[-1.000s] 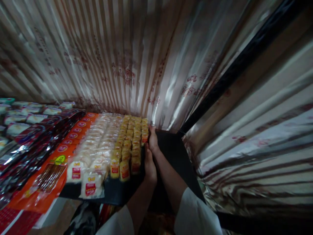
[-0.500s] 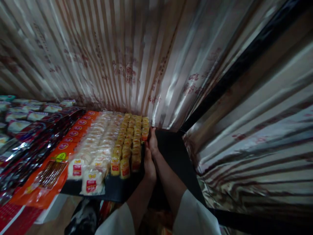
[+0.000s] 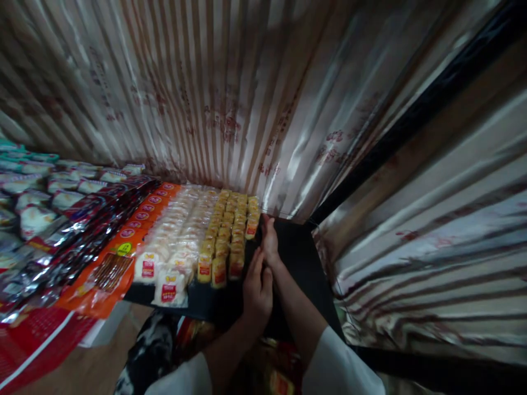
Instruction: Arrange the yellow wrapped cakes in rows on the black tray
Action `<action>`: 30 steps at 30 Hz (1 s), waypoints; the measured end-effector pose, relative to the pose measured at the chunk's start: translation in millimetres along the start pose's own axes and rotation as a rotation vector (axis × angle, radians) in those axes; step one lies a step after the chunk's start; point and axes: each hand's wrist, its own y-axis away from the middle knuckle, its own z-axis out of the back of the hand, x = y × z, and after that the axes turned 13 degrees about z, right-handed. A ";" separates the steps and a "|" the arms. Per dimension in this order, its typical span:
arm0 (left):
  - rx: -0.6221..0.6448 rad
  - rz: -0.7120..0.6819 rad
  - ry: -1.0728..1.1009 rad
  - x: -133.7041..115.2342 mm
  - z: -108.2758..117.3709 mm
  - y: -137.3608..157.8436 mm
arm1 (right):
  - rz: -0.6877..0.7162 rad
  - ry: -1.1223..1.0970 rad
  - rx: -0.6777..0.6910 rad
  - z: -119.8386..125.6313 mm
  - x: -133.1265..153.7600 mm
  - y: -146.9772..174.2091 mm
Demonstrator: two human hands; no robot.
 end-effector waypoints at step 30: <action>-0.231 -0.662 -0.940 53.9 128.5 28.5 | -0.003 0.425 0.191 -11.4 27.3 139.5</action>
